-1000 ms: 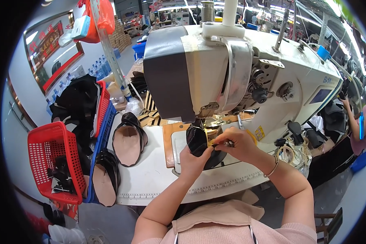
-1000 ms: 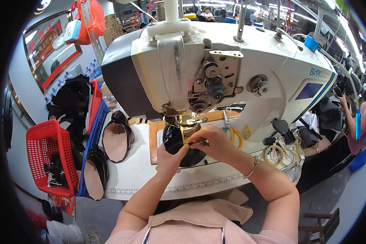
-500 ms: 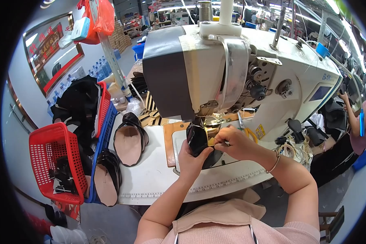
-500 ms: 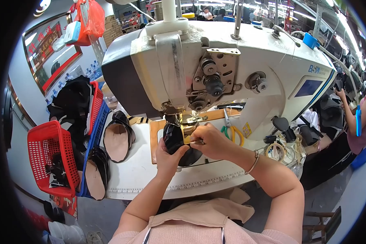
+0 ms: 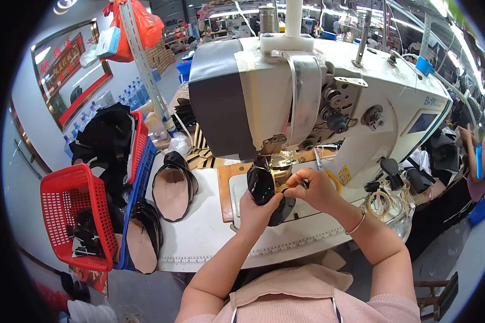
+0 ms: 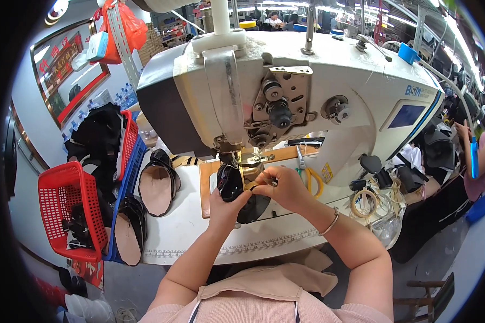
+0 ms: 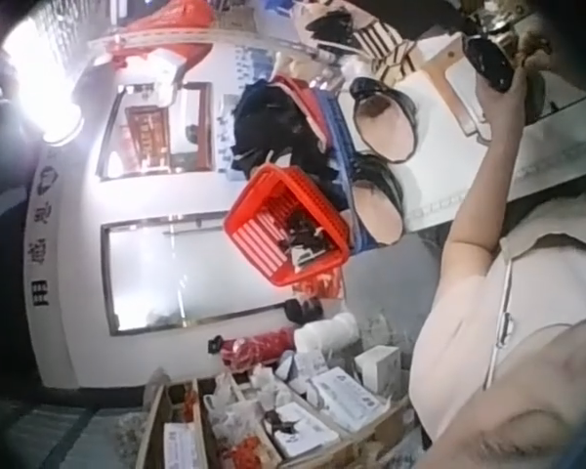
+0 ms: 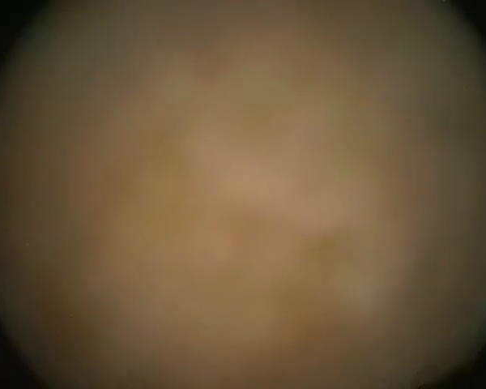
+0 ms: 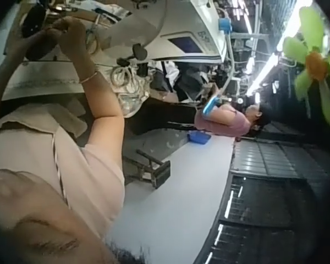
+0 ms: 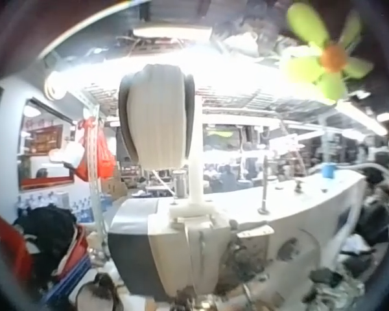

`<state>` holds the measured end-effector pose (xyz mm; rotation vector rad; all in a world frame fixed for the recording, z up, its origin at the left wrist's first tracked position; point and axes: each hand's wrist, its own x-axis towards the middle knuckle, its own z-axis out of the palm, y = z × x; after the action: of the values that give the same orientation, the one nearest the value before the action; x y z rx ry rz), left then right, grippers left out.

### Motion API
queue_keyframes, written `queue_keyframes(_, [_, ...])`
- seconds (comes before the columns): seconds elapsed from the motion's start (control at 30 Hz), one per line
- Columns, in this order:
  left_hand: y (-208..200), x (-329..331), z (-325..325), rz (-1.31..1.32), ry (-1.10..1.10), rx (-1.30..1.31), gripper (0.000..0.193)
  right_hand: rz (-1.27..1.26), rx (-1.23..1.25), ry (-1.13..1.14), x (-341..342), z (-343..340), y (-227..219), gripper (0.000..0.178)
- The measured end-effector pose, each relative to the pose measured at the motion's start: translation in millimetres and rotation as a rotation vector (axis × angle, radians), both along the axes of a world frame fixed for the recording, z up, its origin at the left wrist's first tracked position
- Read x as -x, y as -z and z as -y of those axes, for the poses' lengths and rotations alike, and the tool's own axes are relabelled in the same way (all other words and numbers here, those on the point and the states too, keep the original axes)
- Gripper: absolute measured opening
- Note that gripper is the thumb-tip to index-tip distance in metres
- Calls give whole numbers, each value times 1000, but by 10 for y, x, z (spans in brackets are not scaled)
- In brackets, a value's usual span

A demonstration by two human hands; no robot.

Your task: Stitching the upper components of a shoe using an industrial sewing machine.

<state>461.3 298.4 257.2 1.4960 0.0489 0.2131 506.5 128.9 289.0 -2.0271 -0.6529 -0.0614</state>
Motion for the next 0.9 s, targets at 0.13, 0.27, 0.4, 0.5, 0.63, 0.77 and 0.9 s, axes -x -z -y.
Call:
queue_keyframes(0.13, [4, 6, 8, 36, -16, 62, 37, 24, -11, 19, -6, -7, 6, 32])
queue_keyframes(0.27, [-44, 17, -9, 35, -20, 50, 41, 44, 3, -55, -46, 34, -16, 30])
queue_keyframes(0.4, [-97, 15, -98, -9, 62, 61, 43, 156, 39, -88, -51, 22, -18, 28])
queue_keyframes(0.5, [-44, -15, -69, 37, 18, 11, 43, 202, -29, -109, -54, 9, 3, 26])
queue_keyframes(0.63, [-60, 12, -56, 69, -15, 1, 43, 226, 12, -140, -71, -29, 19, 24])
queue_keyframes(0.77, [-23, 24, -62, 99, -31, -65, 44, 189, 9, -159, -92, -9, 26, 21])
queue_keyframes(0.9, [12, 19, -84, 132, -69, -207, 42, 134, 11, -193, -112, -3, -1, 18])
